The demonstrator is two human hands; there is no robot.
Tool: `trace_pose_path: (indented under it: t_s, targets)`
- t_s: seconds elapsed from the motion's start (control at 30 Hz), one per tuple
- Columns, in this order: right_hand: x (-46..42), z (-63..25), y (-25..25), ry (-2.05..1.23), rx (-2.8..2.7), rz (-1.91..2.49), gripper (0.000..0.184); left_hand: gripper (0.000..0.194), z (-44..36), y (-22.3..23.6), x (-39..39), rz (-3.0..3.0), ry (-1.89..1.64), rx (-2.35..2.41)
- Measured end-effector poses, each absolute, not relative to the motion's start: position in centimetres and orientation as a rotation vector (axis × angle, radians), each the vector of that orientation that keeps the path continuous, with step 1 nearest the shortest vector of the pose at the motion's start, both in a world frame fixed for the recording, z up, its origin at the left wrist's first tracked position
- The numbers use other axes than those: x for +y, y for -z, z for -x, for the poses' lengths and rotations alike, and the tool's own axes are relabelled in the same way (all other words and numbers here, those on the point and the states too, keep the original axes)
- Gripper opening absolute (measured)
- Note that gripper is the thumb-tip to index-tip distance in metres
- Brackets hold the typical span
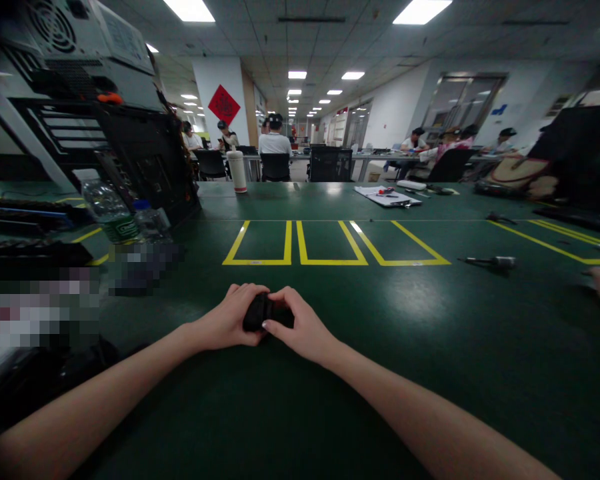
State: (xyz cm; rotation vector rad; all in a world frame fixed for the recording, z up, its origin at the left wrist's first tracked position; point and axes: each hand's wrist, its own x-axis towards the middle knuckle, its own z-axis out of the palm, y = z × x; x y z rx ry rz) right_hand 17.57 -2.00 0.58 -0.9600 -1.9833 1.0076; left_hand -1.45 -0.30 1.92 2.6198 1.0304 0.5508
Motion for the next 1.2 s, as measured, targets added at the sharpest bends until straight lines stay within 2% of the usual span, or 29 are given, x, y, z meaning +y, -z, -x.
trace_pose_path:
  t_s: [0.23,0.4,0.6,0.8,1.03,1.2]
  targets:
    - [-1.88,-17.48,-0.29,-1.004,-1.946,0.926,0.021,0.057,1.42,-1.67,-0.22,-2.632,-0.571,1.014]
    - [-2.09,-17.43,-0.8,-1.104,-1.904,0.997,0.029,0.055,1.47,-1.76,-0.21,-2.614,-0.561,1.02]
    - [-2.02,-17.62,-0.58,-1.046,-1.971,0.945,0.03,0.057,1.48,-1.78,-0.23,-2.616,-0.545,1.023]
    - [-2.02,-17.58,-0.43,-1.027,-1.947,0.926,0.016,0.055,1.51,-1.86,-0.24,-2.62,-0.554,1.014]
    - [-1.97,-17.47,-0.53,-1.136,-1.91,0.969,0.026,0.056,1.44,-1.65,-0.17,-2.644,-0.575,1.036]
    - [-1.9,-17.65,-0.22,-1.071,-1.954,0.913,0.028,0.058,1.34,-1.45,-0.15,-2.635,-0.571,1.036]
